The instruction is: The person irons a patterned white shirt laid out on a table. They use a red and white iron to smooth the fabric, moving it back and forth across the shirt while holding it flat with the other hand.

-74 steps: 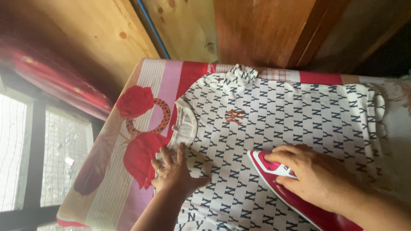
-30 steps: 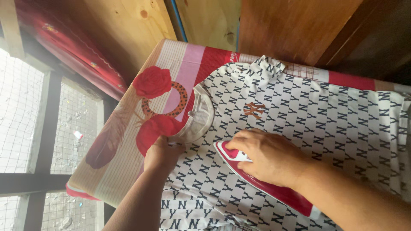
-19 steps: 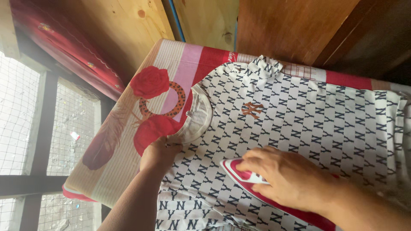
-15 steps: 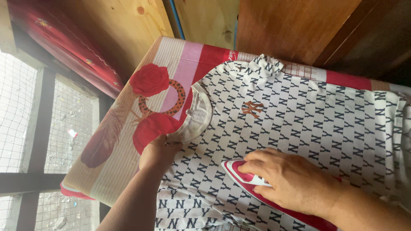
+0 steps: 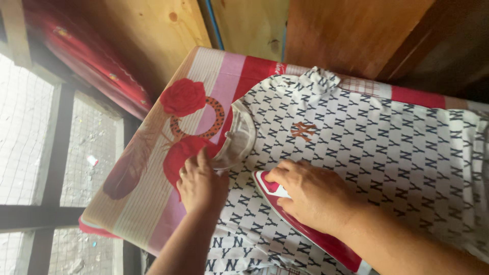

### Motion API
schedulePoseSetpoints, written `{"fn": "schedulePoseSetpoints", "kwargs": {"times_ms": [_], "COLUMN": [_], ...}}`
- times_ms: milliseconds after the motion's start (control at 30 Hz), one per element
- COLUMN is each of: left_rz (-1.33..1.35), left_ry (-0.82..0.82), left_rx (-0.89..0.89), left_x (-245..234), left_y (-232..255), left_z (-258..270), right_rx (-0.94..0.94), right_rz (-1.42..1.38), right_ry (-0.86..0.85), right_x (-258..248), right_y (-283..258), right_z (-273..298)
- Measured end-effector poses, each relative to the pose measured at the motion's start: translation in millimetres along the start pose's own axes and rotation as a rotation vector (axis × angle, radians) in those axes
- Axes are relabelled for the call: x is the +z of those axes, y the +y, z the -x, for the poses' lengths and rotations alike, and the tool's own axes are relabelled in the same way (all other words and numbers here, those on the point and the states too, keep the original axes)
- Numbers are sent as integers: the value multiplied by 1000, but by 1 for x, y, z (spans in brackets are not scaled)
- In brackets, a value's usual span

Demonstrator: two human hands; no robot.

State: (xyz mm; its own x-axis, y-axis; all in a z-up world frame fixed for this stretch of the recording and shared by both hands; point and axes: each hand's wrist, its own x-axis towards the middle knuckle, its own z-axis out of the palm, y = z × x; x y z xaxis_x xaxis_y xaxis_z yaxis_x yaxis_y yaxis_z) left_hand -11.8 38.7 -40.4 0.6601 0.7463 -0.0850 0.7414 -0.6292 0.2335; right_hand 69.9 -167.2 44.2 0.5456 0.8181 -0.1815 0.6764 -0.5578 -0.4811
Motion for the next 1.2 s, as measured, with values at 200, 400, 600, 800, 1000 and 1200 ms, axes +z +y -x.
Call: {"fn": "schedulePoseSetpoints", "kwargs": {"times_ms": [200, 400, 600, 800, 1000, 1200], "left_rz": [-55, -145, -228, -266, -245, -219], "left_ry": [-171, -436, -461, -537, -558, -537], "left_rx": [360, 487, 513, 437, 408, 437], "left_x": [9, 4, -5, -11, -14, -7], "left_y": [57, 99, 116, 126, 127, 121], "left_z": [36, 52, 50, 50, 50, 51], "right_rx": [232, 477, 971, 874, 599, 805], "right_rz": [19, 96, 98, 18, 161, 82], "right_ry": [153, 251, 45, 130, 367, 149], "right_x": [-2, -11, -32, -44, -53, -53], "right_y": [48, 109, 112, 123, 142, 131], "right_z": [47, 100, 99, 55, 29, 36]}}
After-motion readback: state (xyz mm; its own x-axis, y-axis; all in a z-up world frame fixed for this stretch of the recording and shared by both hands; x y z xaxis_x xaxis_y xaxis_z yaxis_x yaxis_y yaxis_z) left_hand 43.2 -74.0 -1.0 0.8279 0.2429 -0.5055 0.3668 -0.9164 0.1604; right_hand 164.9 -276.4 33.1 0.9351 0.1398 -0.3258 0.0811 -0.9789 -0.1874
